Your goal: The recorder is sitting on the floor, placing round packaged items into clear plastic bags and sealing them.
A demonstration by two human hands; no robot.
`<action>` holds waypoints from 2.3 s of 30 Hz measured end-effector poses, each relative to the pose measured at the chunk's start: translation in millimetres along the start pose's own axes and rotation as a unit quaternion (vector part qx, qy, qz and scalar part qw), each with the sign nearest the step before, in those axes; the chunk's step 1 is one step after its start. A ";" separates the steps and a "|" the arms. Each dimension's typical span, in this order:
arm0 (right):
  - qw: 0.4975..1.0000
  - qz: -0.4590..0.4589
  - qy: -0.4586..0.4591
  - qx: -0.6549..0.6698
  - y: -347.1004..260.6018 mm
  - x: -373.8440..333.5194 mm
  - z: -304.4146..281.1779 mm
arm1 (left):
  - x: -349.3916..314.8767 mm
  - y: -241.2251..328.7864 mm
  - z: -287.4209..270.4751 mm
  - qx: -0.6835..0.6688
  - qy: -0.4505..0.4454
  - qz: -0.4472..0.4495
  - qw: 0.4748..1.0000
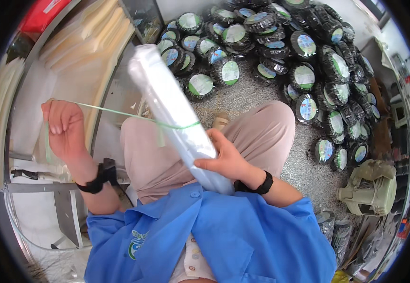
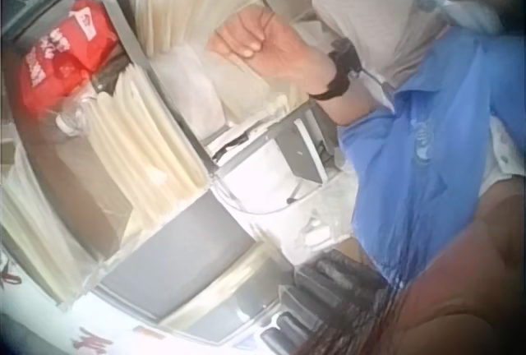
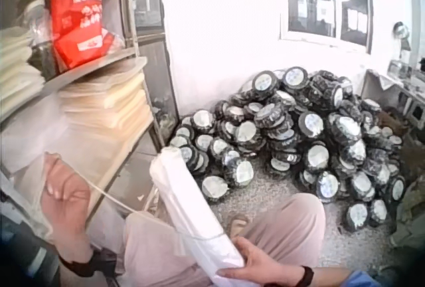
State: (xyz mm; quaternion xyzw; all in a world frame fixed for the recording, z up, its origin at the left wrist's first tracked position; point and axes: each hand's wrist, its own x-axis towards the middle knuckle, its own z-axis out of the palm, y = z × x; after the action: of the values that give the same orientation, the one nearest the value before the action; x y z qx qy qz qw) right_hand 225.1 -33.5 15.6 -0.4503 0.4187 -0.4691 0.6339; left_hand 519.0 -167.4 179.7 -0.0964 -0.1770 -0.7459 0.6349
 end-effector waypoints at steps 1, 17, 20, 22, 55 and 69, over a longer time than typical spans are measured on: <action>1.000 -0.007 -0.017 -0.006 -9.7 -5.2 -3.0 | 5.8 6.8 -4.2 -0.003 -0.005 -0.006 1.000; 0.984 -0.002 0.171 0.055 -17.9 -10.1 -94.0 | -6.2 -129.3 -76.5 0.844 -0.088 -0.302 0.434; 0.976 -0.043 0.212 0.020 -15.9 4.2 -92.1 | -36.3 -221.4 -148.7 0.653 -0.071 -0.334 0.676; 0.978 -0.021 0.208 0.008 -25.5 2.8 -99.5 | -28.1 -256.1 -153.6 0.613 -0.053 -0.349 0.707; 0.952 -0.040 0.289 0.089 -22.2 10.3 -173.0 | -34.9 -252.2 -157.5 0.431 0.085 -0.279 0.854; 0.934 0.102 0.046 0.338 107.5 108.4 -105.3 | 23.2 -125.0 -99.7 0.585 0.105 -0.192 0.781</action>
State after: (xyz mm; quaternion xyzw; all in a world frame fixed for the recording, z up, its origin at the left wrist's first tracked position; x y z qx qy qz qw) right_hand 170.7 -141.0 -125.4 -0.1418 0.3078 -0.5358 0.7734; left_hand 400.4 -210.7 78.9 0.4087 -0.5260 -0.6111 0.4275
